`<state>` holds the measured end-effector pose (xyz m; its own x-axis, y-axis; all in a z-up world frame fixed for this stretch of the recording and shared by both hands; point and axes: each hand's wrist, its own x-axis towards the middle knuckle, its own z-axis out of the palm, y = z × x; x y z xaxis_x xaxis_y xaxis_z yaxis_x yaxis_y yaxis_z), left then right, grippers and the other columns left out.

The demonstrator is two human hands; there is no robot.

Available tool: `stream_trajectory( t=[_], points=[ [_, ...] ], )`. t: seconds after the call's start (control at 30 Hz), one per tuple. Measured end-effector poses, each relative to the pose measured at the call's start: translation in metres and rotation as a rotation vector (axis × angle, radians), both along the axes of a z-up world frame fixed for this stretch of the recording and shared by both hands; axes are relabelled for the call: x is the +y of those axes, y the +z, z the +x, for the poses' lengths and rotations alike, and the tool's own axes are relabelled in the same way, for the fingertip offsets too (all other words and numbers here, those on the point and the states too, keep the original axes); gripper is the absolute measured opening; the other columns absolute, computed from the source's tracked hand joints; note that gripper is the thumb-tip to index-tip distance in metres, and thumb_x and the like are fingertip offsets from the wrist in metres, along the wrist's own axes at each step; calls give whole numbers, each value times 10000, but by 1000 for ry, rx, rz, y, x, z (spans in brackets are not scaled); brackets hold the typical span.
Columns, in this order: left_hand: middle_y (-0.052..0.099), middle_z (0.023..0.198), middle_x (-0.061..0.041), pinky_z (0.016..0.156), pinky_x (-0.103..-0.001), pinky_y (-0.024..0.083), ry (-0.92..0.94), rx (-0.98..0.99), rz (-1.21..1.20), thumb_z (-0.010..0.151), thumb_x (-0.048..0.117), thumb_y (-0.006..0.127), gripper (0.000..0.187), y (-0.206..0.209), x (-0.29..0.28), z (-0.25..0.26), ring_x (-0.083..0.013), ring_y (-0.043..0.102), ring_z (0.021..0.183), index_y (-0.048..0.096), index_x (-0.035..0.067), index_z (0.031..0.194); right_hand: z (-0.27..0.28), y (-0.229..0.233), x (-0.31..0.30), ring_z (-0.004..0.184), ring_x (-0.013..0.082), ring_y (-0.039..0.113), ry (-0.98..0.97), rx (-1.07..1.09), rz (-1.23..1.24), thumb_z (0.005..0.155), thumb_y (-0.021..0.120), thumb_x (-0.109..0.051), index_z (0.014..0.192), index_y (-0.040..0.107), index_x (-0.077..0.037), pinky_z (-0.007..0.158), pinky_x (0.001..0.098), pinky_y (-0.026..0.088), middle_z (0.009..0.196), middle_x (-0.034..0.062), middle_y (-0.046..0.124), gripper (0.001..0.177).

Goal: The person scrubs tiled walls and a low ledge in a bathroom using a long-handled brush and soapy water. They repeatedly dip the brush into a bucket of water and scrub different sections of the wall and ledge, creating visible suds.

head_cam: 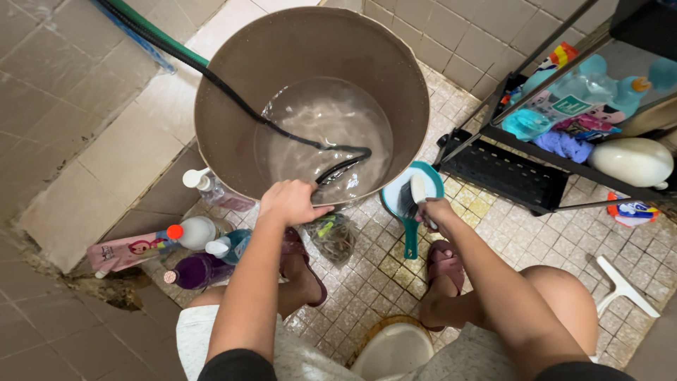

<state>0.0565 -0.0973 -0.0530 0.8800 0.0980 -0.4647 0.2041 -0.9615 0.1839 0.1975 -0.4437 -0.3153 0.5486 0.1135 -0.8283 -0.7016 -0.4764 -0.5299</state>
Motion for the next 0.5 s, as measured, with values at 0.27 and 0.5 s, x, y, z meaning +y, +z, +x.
stream_trajectory(
  t=[0.27,0.5],
  points=[
    [749,1049,-165,916,-464,552,2,-1,14,788,697,689,634,2,1,3,-359,704,1022,755,129,1063,-1,11,6,544,239,616,416,-146,-237,853,674,-173,1099,725,-78,515,427,510,754,125,718,268],
    [754,1043,-154,900,-479,553,5,-3,-32,772,695,684,645,-6,2,-1,-353,704,1027,738,150,1112,-15,30,3,1148,342,722,1017,-444,-743,941,578,-173,1228,705,-151,916,472,580,1213,161,746,315]
  ],
)
